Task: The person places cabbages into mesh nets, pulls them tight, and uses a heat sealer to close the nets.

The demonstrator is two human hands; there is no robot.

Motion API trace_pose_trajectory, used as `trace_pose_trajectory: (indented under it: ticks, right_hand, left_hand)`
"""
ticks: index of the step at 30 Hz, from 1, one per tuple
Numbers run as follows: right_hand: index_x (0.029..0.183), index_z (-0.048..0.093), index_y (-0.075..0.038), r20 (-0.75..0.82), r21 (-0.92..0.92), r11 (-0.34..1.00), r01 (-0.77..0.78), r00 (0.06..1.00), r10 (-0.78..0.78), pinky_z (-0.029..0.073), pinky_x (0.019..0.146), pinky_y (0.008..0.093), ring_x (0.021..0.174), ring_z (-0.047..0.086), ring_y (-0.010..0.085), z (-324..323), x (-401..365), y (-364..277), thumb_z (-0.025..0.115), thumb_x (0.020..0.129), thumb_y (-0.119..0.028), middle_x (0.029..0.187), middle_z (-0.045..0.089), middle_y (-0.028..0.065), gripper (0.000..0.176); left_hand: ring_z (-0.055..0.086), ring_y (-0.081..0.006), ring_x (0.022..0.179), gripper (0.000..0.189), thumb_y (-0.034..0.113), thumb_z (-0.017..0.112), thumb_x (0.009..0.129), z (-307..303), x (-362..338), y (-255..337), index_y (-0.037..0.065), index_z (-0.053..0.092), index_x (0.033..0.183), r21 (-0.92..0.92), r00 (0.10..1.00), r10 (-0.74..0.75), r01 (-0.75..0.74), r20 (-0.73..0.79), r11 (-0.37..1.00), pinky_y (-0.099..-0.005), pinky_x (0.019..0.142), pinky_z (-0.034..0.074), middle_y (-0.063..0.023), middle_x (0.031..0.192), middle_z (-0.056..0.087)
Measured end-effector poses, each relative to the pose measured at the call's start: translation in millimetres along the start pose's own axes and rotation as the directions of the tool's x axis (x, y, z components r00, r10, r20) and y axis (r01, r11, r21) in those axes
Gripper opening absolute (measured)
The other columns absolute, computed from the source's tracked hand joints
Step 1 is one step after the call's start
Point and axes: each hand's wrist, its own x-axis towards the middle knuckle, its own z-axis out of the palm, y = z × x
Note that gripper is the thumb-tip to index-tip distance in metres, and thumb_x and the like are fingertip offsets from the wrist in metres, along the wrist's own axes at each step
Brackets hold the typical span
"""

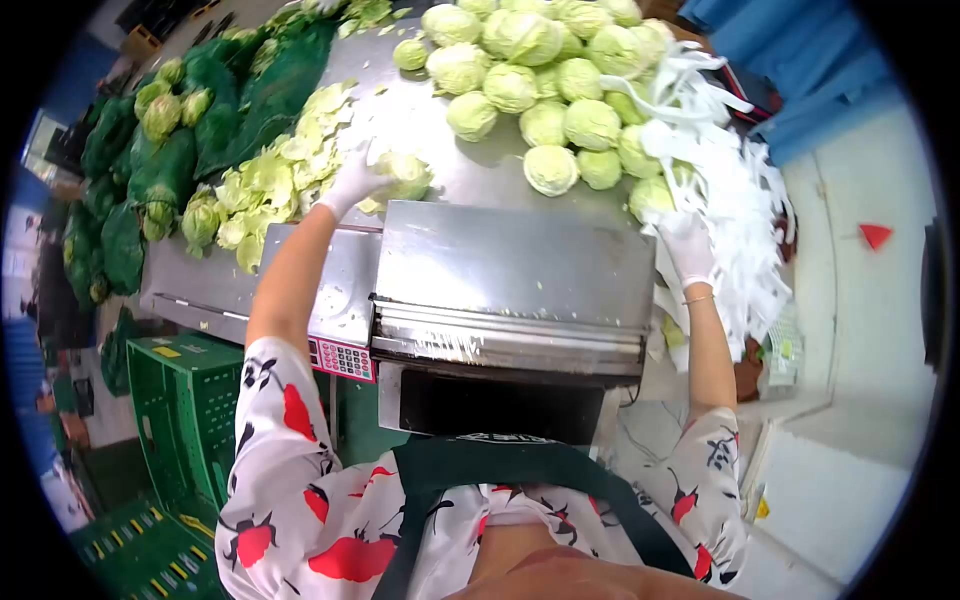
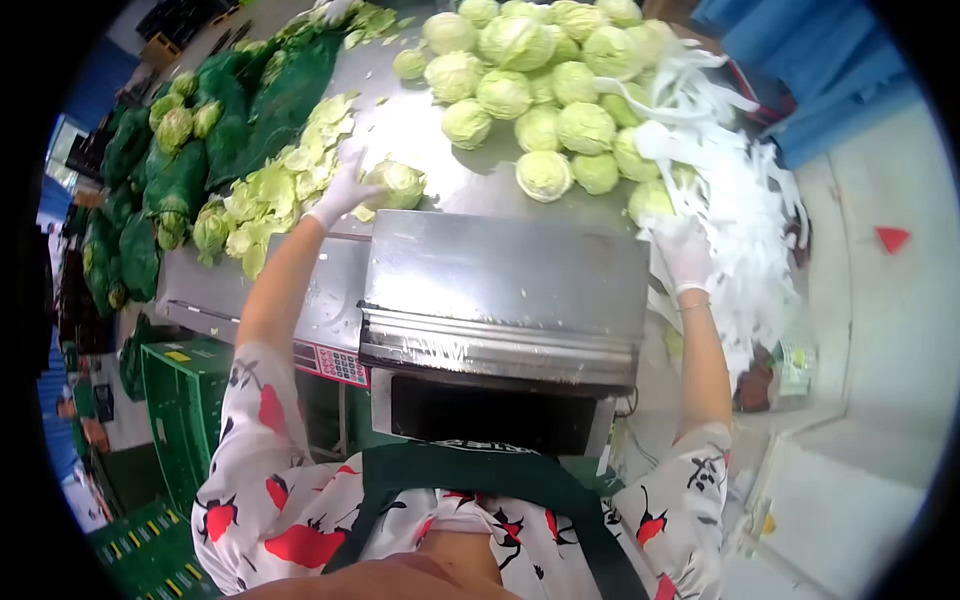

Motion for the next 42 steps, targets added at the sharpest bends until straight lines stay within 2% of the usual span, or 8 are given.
trace_pose_trajectory:
  ticks: [9,15,20,25,33,39,40,42]
  right_hand:
    - [0.124,0.061,-0.009,0.135,0.004,0.985,-0.175,0.976,0.173,0.049,0.083,0.0426,0.101,0.062,0.0358,43,12,62,0.050,0.096,-0.033,0.112,0.065,0.0183,0.039]
    - [0.128,0.057,0.001,-0.323,0.294,0.947,-0.130,0.919,0.226,0.046,0.094,0.0366,0.112,0.060,0.0279,-45,34,46,0.045,0.100,-0.026,0.129,0.061,0.0169,0.041]
    - [0.111,0.063,0.002,-0.314,0.326,0.915,-0.236,0.886,0.340,0.050,0.081,0.0418,0.093,0.064,0.0339,-60,58,76,0.048,0.097,-0.024,0.102,0.067,0.0206,0.033]
    - [0.113,0.061,0.001,-0.285,-0.132,0.933,-0.334,0.915,0.287,0.051,0.079,0.0395,0.089,0.065,0.0325,-108,67,-22,0.055,0.094,-0.031,0.099,0.068,0.0209,0.037]
    - [0.108,0.061,0.001,-0.838,0.412,0.833,0.369,0.512,0.188,0.051,0.081,0.0353,0.092,0.065,0.0263,-177,60,-85,0.062,0.089,-0.021,0.103,0.067,0.0153,0.028]
    - [0.114,0.063,0.002,-0.072,0.997,0.066,0.048,0.899,0.433,0.049,0.091,0.0372,0.108,0.059,0.0286,-155,62,-70,0.051,0.088,-0.011,0.112,0.064,0.0184,0.031]
    - [0.117,0.061,0.001,-0.309,0.747,0.630,0.213,0.950,0.046,0.049,0.090,0.0342,0.107,0.060,0.0277,-153,49,-99,0.052,0.087,-0.010,0.113,0.063,0.0171,0.033]
    - [0.118,0.059,0.000,0.143,0.988,0.084,-0.129,0.973,-0.183,0.046,0.077,0.0278,0.092,0.058,0.0206,-116,21,-150,0.054,0.090,-0.011,0.102,0.059,0.0094,0.030]
  left_hand:
    - [0.056,-0.0346,0.118,0.097,0.045,0.084,0.064,24,26,-6,0.002,0.042,0.141,-0.140,0.909,-0.292,0.344,0.298,0.928,-0.0430,0.094,0.050,-0.0227,0.130,0.055]
    - [0.058,-0.0270,0.118,0.077,0.066,0.054,0.084,6,-16,-51,0.014,0.045,0.141,-0.827,0.746,-0.375,0.427,0.550,-0.365,-0.0423,0.083,0.056,-0.0089,0.135,0.055]
    - [0.044,-0.0291,0.133,0.081,0.073,0.040,0.087,-18,-48,-25,0.018,0.039,0.147,-0.682,0.973,-0.125,0.042,0.194,-0.731,-0.0465,0.102,0.045,-0.0071,0.149,0.042]
    - [0.041,-0.0299,0.135,0.085,0.070,0.043,0.087,-62,-84,10,0.013,0.032,0.149,-0.880,0.944,-0.296,-0.015,0.143,-0.475,-0.0476,0.110,0.036,-0.0104,0.150,0.038]
    - [0.058,-0.0288,0.116,0.070,0.044,0.069,0.084,-96,-197,7,-0.003,0.051,0.133,-0.687,0.853,-0.515,0.324,-0.086,0.651,-0.0355,0.101,0.045,-0.0184,0.129,0.058]
    - [0.056,-0.0350,0.118,0.083,0.053,0.074,0.076,-101,-227,12,-0.001,0.048,0.134,-0.325,0.760,-0.650,0.607,-0.029,0.725,-0.0411,0.099,0.044,-0.0233,0.124,0.057]
    - [0.054,-0.0362,0.119,0.082,0.051,0.071,0.078,-108,-227,23,0.000,0.046,0.137,-0.232,0.804,-0.579,0.543,-0.133,0.807,-0.0428,0.101,0.042,-0.0236,0.128,0.054]
    - [0.054,-0.0353,0.119,0.075,0.045,0.070,0.081,-113,-233,35,0.001,0.046,0.138,-0.047,0.827,-0.388,0.405,-0.407,0.913,-0.0428,0.102,0.042,-0.0226,0.128,0.054]
